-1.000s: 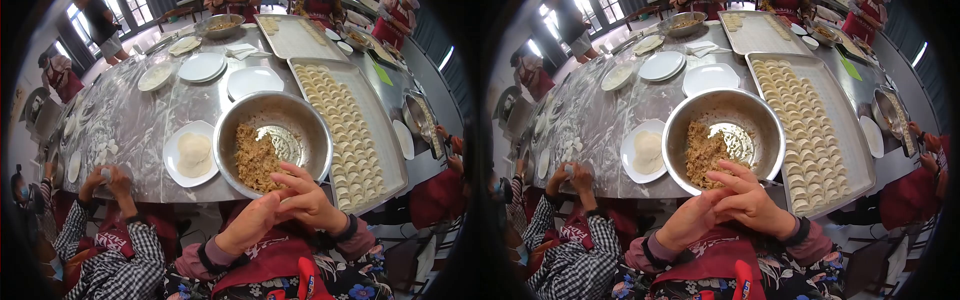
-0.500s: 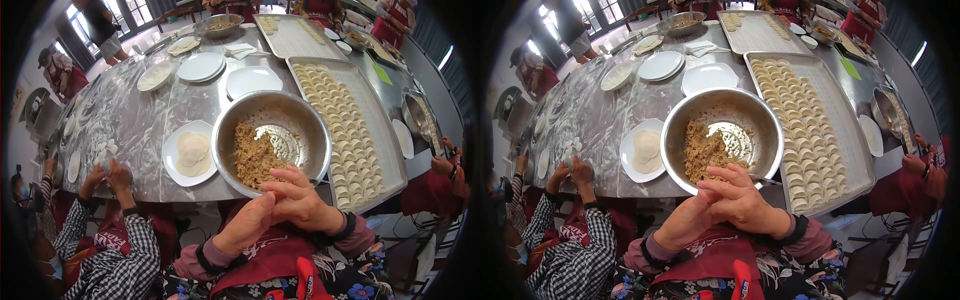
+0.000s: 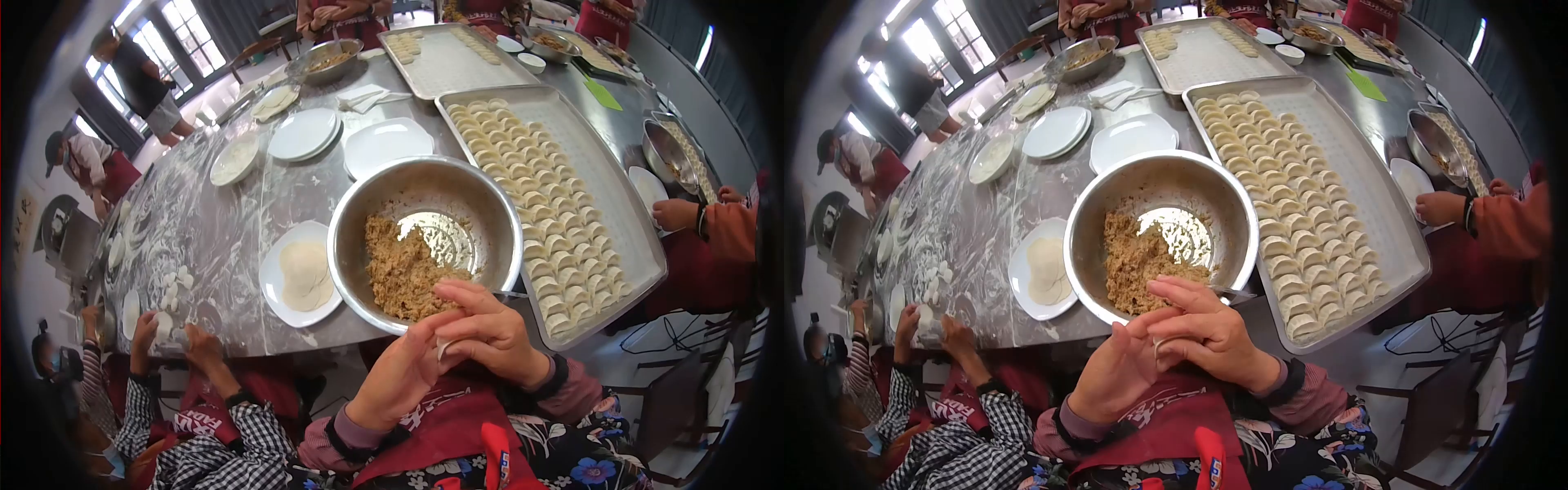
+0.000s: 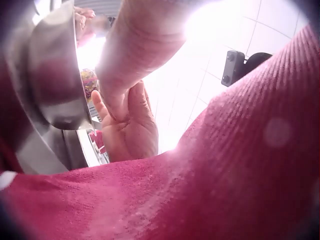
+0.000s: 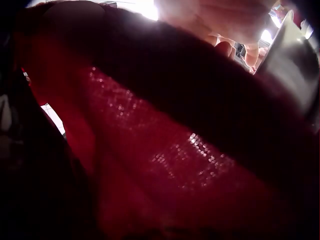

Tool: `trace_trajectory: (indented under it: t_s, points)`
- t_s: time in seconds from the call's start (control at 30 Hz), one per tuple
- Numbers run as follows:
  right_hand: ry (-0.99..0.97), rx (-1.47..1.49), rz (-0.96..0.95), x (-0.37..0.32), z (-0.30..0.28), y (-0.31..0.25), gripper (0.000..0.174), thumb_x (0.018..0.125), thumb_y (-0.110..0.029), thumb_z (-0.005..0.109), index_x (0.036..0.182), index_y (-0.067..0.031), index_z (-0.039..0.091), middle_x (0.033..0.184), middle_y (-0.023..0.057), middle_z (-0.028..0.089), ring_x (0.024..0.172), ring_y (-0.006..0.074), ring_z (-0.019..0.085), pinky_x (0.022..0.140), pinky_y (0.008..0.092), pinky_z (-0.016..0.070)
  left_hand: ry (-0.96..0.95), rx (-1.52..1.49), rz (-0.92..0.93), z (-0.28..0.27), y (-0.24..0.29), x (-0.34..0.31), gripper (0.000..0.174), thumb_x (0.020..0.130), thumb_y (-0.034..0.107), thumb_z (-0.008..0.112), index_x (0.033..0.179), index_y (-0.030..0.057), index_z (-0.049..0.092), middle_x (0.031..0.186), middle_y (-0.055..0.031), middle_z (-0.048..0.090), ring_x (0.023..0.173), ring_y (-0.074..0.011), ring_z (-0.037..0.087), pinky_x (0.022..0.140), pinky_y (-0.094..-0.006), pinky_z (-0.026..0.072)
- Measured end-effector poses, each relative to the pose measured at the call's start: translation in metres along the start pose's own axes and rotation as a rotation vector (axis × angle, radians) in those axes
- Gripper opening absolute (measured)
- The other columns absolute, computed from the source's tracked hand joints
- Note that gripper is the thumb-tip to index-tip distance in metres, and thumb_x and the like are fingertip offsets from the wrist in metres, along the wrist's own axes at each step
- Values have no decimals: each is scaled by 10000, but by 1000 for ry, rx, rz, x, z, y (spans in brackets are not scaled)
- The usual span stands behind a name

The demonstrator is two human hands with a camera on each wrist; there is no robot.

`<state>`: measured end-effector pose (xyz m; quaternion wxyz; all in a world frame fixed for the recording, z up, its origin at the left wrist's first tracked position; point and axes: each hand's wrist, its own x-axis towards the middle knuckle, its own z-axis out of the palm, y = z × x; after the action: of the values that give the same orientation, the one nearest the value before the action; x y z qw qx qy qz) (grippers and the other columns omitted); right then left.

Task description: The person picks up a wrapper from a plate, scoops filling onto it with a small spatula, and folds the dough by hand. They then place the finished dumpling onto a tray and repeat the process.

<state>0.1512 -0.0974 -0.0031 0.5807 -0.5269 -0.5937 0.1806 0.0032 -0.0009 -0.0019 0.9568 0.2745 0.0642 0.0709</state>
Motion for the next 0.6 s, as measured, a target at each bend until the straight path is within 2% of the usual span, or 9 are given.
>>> trace_trajectory:
  t_s: [0.03, 0.07, 0.17, 0.27, 0.4, 0.47, 0.5, 0.57, 0.6]
  points:
    - [30, 46, 88, 0, 0, -4, 267, 745, -59, 672, 1011, -74, 677, 1280, 155, 523, 1236, 328, 437, 1011, 409, 333, -22, -1, 13, 4, 3, 3, 599, 960, 448, 377, 1336, -17, 344, 1282, -87, 453, 1177, -168, 447, 1015, -332, 353]
    - [46, 42, 83, -1, 1, -3, 267, 745, -59, 672, 1011, -74, 677, 1280, 155, 523, 1236, 328, 437, 1011, 409, 333, 120, 65, -2, 15, 2, 0, 730, 879, 590, 421, 1321, 11, 368, 1272, -89, 454, 1174, -183, 431, 1015, -360, 331]
    - [129, 94, 51, -9, 5, 7, 248, 804, -110, 628, 1041, -43, 654, 1274, 160, 525, 1217, 332, 451, 995, 433, 344, 110, 35, 55, 25, 2, 3, 735, 873, 593, 433, 1325, 17, 367, 1276, -88, 449, 1169, -187, 433, 1027, -371, 322]
    - [200, -292, -158, -12, 10, 9, 261, 868, -184, 556, 1057, -21, 634, 1216, 169, 559, 1155, 335, 499, 976, 467, 355, 145, -137, 64, 21, -9, 2, 744, 872, 591, 440, 1335, 14, 358, 1292, -96, 436, 1188, -201, 424, 1032, -378, 320]
    - [247, -323, -178, -15, 13, 11, 311, 829, -202, 615, 1075, -13, 620, 1199, 164, 574, 1149, 334, 506, 969, 450, 372, 51, -210, 81, 16, -11, 2, 750, 897, 540, 439, 1371, -15, 266, 1354, -115, 372, 1269, -226, 364, 1067, -374, 292]
    - [283, -108, -89, -14, 12, 4, 389, 770, -198, 683, 1099, -6, 604, 1198, 160, 573, 1147, 337, 506, 959, 427, 392, 66, -139, 65, 19, -7, 2, 760, 897, 543, 435, 1389, -5, 244, 1371, -123, 361, 1276, -232, 362, 1061, -375, 299]
    - [296, -112, -93, -12, 8, 1, 389, 770, -198, 683, 1099, -6, 604, 1198, 160, 573, 1147, 337, 506, 959, 427, 392, 59, -130, 57, 20, -5, 2, 760, 897, 543, 435, 1389, -5, 244, 1371, -123, 361, 1276, -232, 362, 1061, -375, 299]
    - [156, -151, -49, -12, -8, -4, 474, 718, -187, 731, 1133, -10, 588, 1201, 157, 568, 1141, 338, 509, 954, 405, 406, 55, -101, 79, 19, -5, 2, 770, 897, 548, 429, 1408, 12, 220, 1385, -134, 350, 1268, -237, 373, 1057, -380, 300]
    - [140, -176, 5, -12, -8, -7, 419, 730, -134, 700, 1124, -33, 601, 1204, 156, 561, 1134, 329, 514, 962, 400, 402, 47, -99, 66, 19, -6, 3, 770, 897, 548, 429, 1408, 12, 220, 1385, -134, 350, 1268, -237, 373, 1057, -380, 300]
